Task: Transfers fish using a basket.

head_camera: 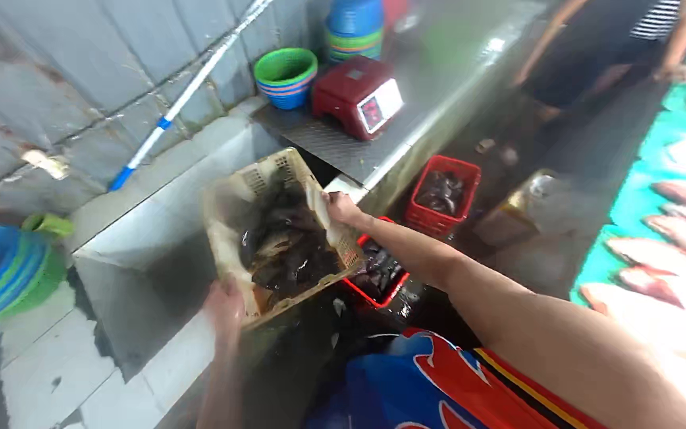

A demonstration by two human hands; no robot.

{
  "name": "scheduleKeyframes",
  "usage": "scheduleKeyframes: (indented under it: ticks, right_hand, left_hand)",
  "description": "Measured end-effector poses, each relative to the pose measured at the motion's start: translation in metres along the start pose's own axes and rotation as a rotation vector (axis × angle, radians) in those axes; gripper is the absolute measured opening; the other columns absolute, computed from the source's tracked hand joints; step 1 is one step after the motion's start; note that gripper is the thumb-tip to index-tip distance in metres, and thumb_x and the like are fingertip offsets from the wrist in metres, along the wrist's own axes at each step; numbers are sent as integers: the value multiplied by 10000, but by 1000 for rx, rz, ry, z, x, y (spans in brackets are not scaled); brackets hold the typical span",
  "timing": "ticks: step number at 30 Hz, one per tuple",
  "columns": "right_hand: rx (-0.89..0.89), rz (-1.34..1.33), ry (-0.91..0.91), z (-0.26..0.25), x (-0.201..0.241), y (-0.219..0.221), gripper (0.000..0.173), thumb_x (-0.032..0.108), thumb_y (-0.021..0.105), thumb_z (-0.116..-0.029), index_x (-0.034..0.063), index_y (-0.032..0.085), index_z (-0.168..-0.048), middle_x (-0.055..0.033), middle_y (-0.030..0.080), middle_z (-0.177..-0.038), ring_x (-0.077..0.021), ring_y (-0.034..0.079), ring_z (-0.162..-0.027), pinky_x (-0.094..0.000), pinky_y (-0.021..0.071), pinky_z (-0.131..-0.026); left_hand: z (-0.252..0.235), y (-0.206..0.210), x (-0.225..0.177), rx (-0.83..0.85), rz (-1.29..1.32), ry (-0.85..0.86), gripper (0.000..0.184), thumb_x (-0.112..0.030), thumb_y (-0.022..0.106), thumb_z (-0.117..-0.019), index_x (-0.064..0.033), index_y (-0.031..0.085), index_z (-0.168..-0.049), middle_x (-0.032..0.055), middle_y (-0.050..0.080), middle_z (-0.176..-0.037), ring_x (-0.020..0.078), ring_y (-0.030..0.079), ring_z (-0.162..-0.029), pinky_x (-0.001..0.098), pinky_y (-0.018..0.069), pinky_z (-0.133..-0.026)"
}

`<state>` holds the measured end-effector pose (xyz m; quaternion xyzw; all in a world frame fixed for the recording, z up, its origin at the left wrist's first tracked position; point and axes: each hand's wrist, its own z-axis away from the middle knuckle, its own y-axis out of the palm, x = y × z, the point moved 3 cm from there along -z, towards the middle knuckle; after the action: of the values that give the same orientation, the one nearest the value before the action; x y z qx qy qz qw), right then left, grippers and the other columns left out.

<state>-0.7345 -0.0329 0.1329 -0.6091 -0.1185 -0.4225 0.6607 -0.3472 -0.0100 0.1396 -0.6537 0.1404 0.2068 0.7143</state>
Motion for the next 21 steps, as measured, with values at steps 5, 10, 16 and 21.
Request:
scheduleKeyframes:
  ticks: [5, 10, 16, 21]
  right_hand:
    - [-118, -227, 108, 81, -76, -6, 552, 492, 414, -1088, 32, 717, -1044, -204, 719, -971, -358, 714, -934, -593, 572, -853]
    - [-203, -384, 269, 181, -149, -33, 593, 546, 395, -1076, 61, 731, -1017, -140, 722, -932, -277, 708, -907, -533, 559, -862]
    - [-491, -545, 547, 271, -249, -88, 584, 541, 393, -1077, 84, 722, -924, -90, 702, -832, -216, 696, -804, -476, 571, -777]
    - [-686, -535, 709, 316, -321, -134, 516, 560, 548, -1011, 95, 729, -876, -74, 696, -775, -208, 682, -733, -480, 569, -725]
  left_hand:
    - [48, 17, 11, 86, 356, 189, 494, -377, 532, -1067, 93, 653, -1160, 241, 685, -1013, 281, 667, -938, 495, 545, -897]
    - [67, 55, -51, 194, 421, 262, 453, -314, 570, -1050, 127, 649, -1119, 240, 675, -1011, 236, 645, -940, 452, 530, -913]
    - [89, 117, -170, 404, 254, 555, 388, -313, 579, -1036, 60, 688, -1044, 231, 682, -925, 356, 662, -917, 594, 512, -866]
    - [92, 233, -270, 715, 231, 602, 409, -357, 580, -1039, 32, 703, -1073, 214, 690, -978, 331, 663, -936, 582, 523, -867]
